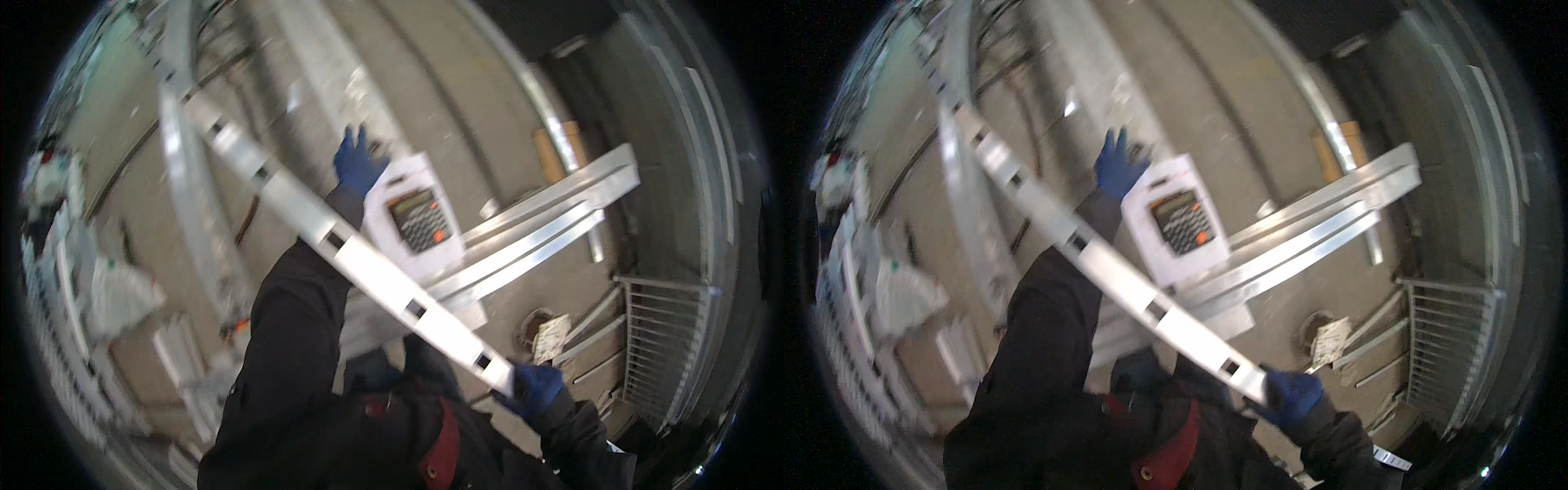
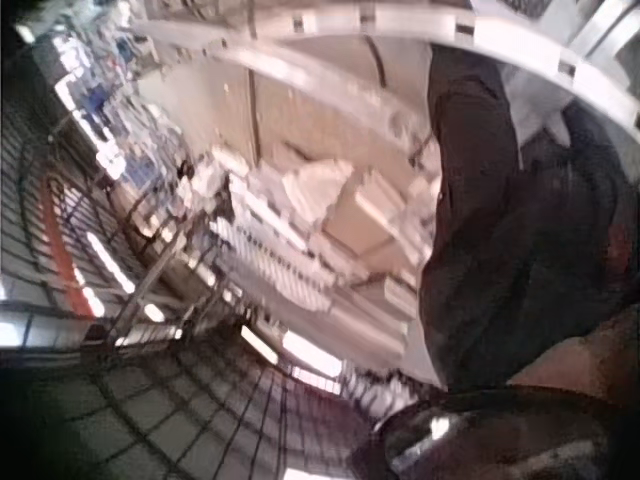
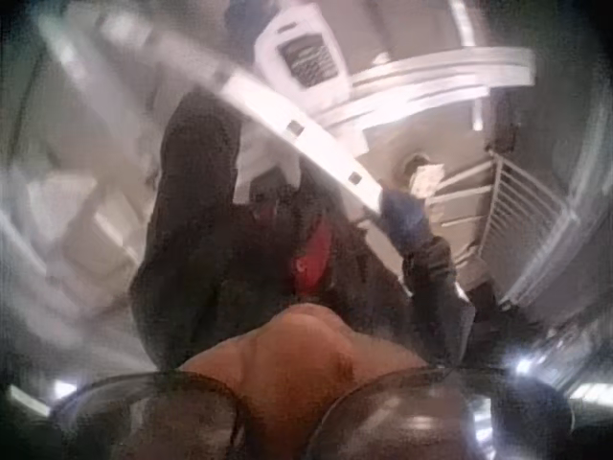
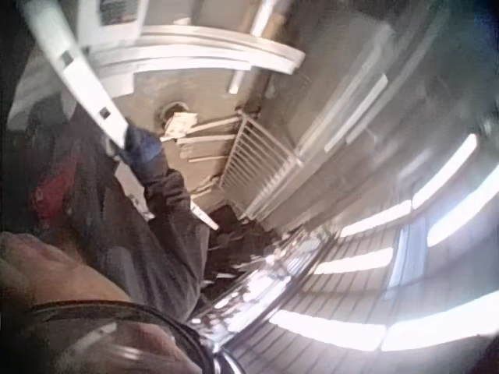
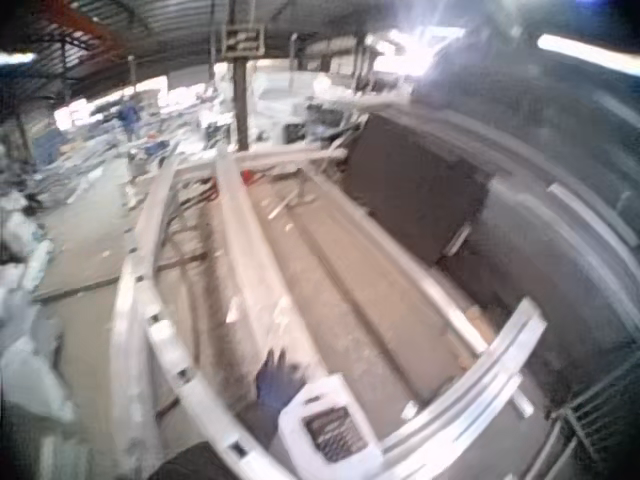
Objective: The person handles long aluminum frames, aligning them on a workbench and measuring their lengths with a tape measure. They repeatedly reposition the frames and take multiple measurements to verify dimensions.
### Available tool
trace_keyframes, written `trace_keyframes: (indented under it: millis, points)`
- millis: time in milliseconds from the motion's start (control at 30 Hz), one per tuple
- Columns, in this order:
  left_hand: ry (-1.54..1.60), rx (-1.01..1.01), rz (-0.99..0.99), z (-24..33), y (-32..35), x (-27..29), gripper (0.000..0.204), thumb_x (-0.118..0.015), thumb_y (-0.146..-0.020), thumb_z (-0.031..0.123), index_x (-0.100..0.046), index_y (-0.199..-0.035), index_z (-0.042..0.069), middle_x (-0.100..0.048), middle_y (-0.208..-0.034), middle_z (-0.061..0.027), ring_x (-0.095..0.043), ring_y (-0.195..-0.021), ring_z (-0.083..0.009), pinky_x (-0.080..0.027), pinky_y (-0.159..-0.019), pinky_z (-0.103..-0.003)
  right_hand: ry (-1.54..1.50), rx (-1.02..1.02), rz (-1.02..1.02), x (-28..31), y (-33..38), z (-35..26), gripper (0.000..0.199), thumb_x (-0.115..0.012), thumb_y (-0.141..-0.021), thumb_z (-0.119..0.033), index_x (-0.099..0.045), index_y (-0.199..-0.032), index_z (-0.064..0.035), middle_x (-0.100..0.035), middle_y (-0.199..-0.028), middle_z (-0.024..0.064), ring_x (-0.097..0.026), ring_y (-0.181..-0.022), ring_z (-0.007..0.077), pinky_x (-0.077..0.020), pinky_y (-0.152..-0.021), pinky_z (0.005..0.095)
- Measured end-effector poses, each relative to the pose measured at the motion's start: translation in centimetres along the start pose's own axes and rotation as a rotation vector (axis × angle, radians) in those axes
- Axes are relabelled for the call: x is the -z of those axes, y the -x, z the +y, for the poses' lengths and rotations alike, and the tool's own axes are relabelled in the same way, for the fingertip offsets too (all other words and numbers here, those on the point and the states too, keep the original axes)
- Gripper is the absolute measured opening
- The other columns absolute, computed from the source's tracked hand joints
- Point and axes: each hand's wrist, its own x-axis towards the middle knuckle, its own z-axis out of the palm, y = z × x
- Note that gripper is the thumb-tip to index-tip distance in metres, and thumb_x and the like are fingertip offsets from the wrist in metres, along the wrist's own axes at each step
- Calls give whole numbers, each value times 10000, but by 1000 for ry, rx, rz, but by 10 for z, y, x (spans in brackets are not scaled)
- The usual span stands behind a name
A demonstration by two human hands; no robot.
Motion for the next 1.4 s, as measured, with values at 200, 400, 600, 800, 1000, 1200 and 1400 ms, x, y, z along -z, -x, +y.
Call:
trace_keyframes:
  millis: [200, 400, 600, 800, 1000, 1200, 1400]
  points:
    - [1832, 701, 22, 12, 173, 161, 554, -580, -1039, 571, -641, -1335, 108, -709, -1259, -150, -661, -1195, -344, -524, -1028, -539, 64, 261, 131, -13, -30, 40, 617, -895, -775, -207, -655, -1294, 24, -697, -778, 186, -720, -704, 348, -568, -650, 453]
    - [2272, 569, 257, 59, 289, 304, 823, -386, -1048, 711, -470, -1524, 44, -539, -1500, -225, -529, -1387, -372, -377, -1206, -583, -6, 214, -148, -31, -2, 38, 599, -881, -789, -265, -673, -1290, -12, -704, -784, 177, -708, -675, 338, -562, -640, 436]
    - [1377, 742, 302, 26, 375, 356, 594, -502, -1081, 533, -537, -1438, 60, -626, -1377, -160, -625, -1279, -323, -519, -1093, -522, 142, 422, -203, -50, 9, 35, 559, -878, -818, -283, -668, -1272, -33, -714, -790, 153, -712, -695, 336, -566, -643, 452]
    - [1603, 898, 435, -4, 501, 373, 534, -547, -1109, 418, -525, -1446, 4, -645, -1346, -164, -650, -1255, -322, -541, -1094, -530, 278, 494, -110, -94, 4, 46, 560, -876, -814, -198, -649, -1305, -55, -725, -1002, 169, -715, -870, 345, -577, -758, 478]
    - [1681, 1178, 363, -43, 594, 364, 493, -615, -1080, 421, -558, -1385, 38, -640, -1351, -158, -671, -1229, -313, -581, -1070, -492, 281, 563, 22, -143, -32, 46, 622, -878, -787, -150, -642, -1359, -85, -726, -1084, 161, -717, -910, 330, -592, -830, 441]
    - [1868, 1211, 436, -90, 645, 331, 550, -605, -1081, 449, -532, -1436, 36, -625, -1394, -168, -661, -1243, -300, -552, -1106, -484, 308, 637, 35, -173, -70, 23, 580, -826, -800, -76, -640, -1349, -77, -711, -1135, 151, -705, -979, 347, -580, -858, 440]
    - [1975, 989, 334, -141, 667, 297, 526, -607, -1072, 414, -526, -1456, 64, -624, -1400, -139, -621, -1273, -325, -518, -1098, -520, 298, 776, 29, -194, -95, 14, 449, -784, -888, -177, -670, -1298, -34, -703, -1147, 205, -664, -1127, 398, -542, -978, 478]
